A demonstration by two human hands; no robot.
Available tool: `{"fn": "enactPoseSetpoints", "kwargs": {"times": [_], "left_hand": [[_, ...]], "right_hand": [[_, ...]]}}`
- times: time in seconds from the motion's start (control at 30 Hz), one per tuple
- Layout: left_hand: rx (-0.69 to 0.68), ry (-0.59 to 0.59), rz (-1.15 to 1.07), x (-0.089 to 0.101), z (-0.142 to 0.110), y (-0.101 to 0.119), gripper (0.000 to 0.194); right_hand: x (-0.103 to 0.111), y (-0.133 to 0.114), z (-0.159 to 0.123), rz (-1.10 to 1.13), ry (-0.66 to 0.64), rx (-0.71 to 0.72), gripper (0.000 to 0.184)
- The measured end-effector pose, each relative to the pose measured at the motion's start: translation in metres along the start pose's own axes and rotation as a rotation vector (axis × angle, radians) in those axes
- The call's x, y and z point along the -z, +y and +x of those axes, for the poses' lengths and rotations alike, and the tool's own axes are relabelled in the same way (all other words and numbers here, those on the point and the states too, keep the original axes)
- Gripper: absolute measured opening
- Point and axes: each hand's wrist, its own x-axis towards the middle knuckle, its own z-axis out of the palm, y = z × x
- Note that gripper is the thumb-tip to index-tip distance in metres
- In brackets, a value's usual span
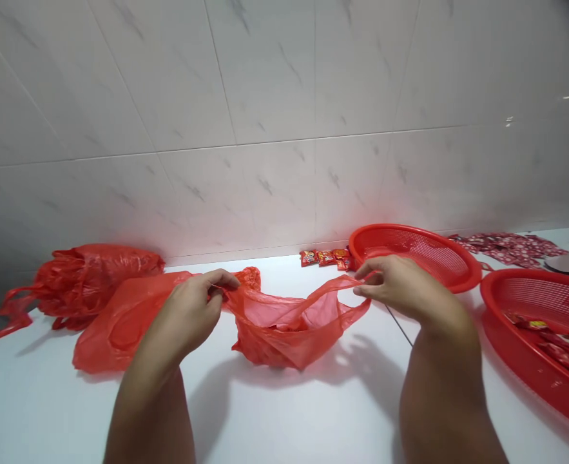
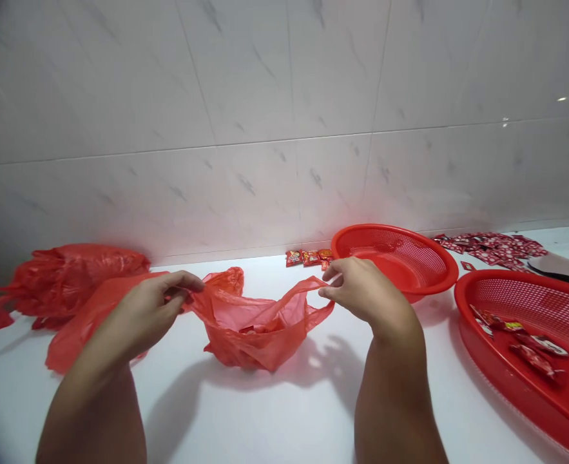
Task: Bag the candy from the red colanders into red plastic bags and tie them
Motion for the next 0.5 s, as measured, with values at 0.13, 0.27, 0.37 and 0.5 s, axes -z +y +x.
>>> {"fn": "enactPoseSetpoints", "kwargs": {"times": [0.13,0.27,0.37,0.5], "left_hand": [[0.039,-0.041,-0.014,0.005,0.003,-0.002,0.031],[0.048,-0.124,0.101,0.0,0.002,0.008,0.053],[0.007,-0.236,0.198,-0.007,0.001,0.011,0.049],[0.014,-0.21,0.239,-0.009,0.003,0.009,0.031]], "right_hand": [[-0.001,0.0,0.003,-0.086,-0.044,0.03,0.019],[-0.002,-0.006,-0.001,0.222,-0.057,0.229,0.015],[-0.005,-0.011,-0.002,0.474,-0.094,0.317,0.014],[-0.009,-0.016,-0.001,0.677,-0.035,0.369,0.022]]}}
